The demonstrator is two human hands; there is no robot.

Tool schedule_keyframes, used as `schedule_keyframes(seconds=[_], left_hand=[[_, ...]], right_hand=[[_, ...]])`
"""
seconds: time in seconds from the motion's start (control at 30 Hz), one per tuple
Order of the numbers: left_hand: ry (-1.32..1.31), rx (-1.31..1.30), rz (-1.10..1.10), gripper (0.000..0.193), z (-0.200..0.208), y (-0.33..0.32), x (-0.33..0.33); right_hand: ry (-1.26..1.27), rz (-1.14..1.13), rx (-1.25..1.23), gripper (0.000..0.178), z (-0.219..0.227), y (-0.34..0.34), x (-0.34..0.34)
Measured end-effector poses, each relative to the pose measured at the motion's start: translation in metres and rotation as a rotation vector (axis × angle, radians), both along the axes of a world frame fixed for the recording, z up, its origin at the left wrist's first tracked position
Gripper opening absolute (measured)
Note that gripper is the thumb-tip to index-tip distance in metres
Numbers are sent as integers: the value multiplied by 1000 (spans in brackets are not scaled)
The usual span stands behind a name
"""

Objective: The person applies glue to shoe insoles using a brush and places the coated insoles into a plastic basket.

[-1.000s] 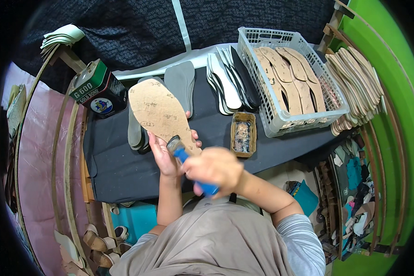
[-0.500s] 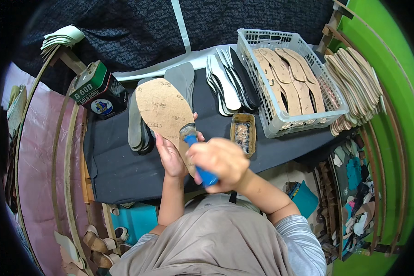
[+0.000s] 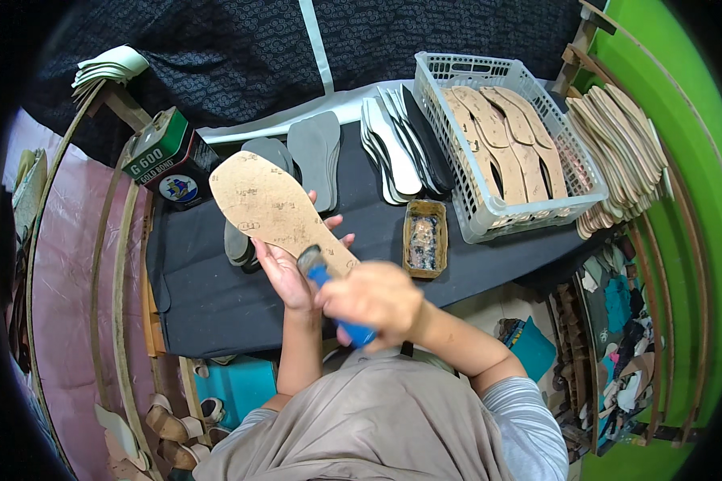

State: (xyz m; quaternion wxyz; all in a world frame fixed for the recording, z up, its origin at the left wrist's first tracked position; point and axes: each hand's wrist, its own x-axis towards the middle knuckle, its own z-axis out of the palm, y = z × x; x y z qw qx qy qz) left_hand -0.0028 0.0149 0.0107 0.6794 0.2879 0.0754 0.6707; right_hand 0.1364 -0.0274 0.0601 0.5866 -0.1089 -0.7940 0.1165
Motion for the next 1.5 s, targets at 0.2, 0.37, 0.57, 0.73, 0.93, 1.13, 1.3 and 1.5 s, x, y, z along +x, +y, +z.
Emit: schedule_keyframes(seconds=[0.2, 0.37, 0.57, 0.73, 0.93, 1.13, 1.3, 1.5], left_hand=[[-6, -76, 28, 66, 6, 0, 1], [-68, 34, -79, 66, 2, 3, -4], [-29, -45, -59, 67, 1, 6, -7], [-147, -5, -119, 66, 2, 7, -7], [-167, -26, -137, 64, -6, 14, -14], [-204, 13, -85, 63, 0, 14, -10], [-186, -13, -14, 61, 10, 14, -9], [-192, 81, -18, 60, 10, 15, -10]], right_hand=[[17, -3, -26, 21, -6, -1, -3], [92, -164, 8, 19, -6, 5, 6], [-90, 12, 58, 16, -11, -6, -2], [35, -158, 71, 19, -7, 9, 7], [-126, 57, 55, 17, -15, -5, 0], [-70, -105, 35, 19, -9, -1, 8], [-74, -94, 63, 21, -7, -1, 14], [-47, 52, 1, 20, -11, -12, 12]])
